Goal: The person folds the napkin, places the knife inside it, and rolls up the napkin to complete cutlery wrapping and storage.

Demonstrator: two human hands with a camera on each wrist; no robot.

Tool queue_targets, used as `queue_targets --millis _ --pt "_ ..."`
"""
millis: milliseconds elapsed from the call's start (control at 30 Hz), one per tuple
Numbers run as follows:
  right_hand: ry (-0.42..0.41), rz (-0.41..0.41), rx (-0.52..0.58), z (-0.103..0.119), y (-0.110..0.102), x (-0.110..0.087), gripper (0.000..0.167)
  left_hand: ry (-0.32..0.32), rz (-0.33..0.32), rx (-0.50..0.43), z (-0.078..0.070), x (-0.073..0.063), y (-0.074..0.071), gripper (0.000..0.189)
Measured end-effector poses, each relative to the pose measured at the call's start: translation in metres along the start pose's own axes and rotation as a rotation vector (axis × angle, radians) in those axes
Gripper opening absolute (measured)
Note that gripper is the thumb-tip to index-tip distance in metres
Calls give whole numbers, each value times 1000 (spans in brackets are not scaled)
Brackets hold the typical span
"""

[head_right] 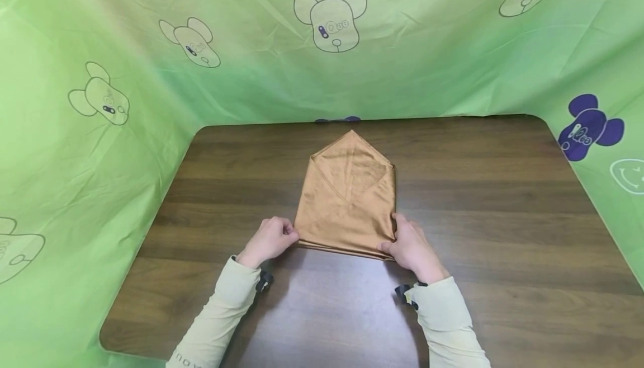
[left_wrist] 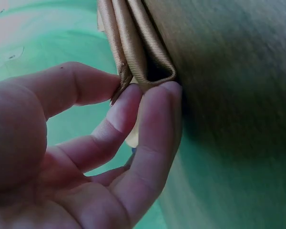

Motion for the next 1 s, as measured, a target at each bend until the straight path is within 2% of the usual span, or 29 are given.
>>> queue_targets --millis 200,533,767,867,933,1000 --pt "8 -24 -6 2 4 2 82 -27 13 12 3 1 0 21" --pt "33 -57 -63 -3 3 2 86 -73 29 177 7 -4 4 14" --pt "11 -76 -94 -1 1 2 87 -67 26 215 4 -4 4 13" --pt "-24 -95 -106 1 0 1 83 3 11 215 -5 -3 5 12" --pt "-68 -115 -111 5 -1 1 78 119 -13 235 -17 -4 6 12" --pt "-124 -137 -113 10 -2 0 70 265 -30 283 -32 -7 9 16"
Point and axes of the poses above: each hand's wrist, its own x-axis towards the middle knuckle, its own y-axis out of the palm, z = x × y, the point moved 10 cm from there along x, towards the middle knuckle, and after that the axes turned 5 degrees about -y, right-handed, at the moved point
